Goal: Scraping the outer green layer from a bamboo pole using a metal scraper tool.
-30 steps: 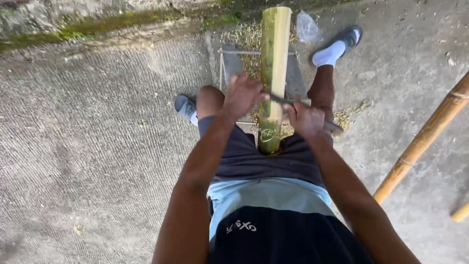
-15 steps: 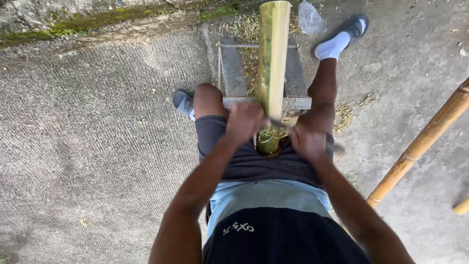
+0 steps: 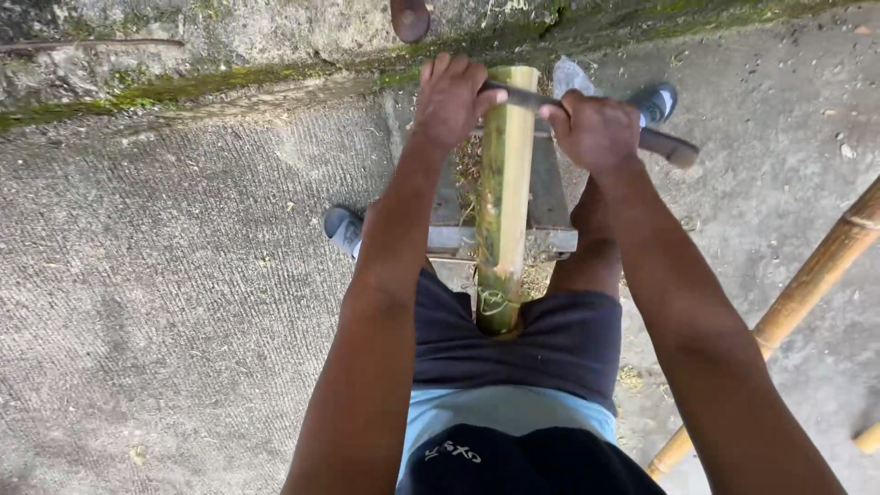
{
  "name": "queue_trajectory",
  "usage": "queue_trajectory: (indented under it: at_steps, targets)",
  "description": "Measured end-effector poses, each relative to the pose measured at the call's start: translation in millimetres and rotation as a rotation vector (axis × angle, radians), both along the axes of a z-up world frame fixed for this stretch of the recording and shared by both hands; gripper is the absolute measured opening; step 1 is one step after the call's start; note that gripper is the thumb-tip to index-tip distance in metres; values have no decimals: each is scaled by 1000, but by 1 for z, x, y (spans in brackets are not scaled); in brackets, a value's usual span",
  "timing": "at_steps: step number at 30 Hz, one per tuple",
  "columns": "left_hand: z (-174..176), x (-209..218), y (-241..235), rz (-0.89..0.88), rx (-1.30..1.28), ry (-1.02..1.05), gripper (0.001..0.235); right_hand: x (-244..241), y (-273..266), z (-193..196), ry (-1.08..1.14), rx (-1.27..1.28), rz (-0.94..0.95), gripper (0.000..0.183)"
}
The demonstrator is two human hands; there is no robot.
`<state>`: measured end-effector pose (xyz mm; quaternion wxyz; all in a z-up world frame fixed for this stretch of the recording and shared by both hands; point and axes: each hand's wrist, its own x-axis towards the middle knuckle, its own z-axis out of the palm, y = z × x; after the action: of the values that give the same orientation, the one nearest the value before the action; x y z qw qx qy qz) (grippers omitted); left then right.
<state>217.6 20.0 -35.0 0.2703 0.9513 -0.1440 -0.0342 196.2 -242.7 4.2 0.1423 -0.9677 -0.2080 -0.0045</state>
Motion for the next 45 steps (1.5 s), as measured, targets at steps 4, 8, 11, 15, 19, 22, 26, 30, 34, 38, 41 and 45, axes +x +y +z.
queue_trajectory:
  at_steps: [4, 8, 11, 15, 19, 22, 26, 30, 34, 38, 41, 45]
  targets:
    - [-11, 33, 6, 48, 25, 6, 62, 40, 5, 0, -51, -72, 39, 41]
    - [-30, 33, 14, 30, -62, -174, 62, 44, 4, -3, -46, -72, 69, 46]
    - [-27, 29, 10, 66, -81, -146, 63, 45, 3, -3, -45, -138, 114, 48]
    - [-22, 26, 7, 105, -83, -42, 57, 46, 3, -1, -28, -208, 111, 48]
    - [-24, 30, 8, 66, -117, -62, 56, 47, 1, -3, -2, -218, 95, 52]
    - [-9, 33, 5, 80, -58, 108, 52, 45, 1, -1, 84, -192, 63, 50]
    - [-4, 34, 6, 52, -80, 148, 49, 45, -2, 0, 63, -183, 78, 51]
    - [-22, -1, 8, -18, -132, 230, 43, 13, 2, 13, 138, -203, 95, 50]
    - [-6, -41, 12, 11, -136, 85, 49, -33, 8, 20, 74, -195, 89, 48]
    - [1, -82, 7, -4, -50, 287, 49, -65, 12, 29, 142, -198, 56, 50]
    - [-5, -99, 2, 65, -145, 110, 57, -82, 9, 32, 44, -262, 73, 48]
    - [0, -108, 1, 26, -130, 107, 58, -92, 4, 30, 130, -196, 59, 47]
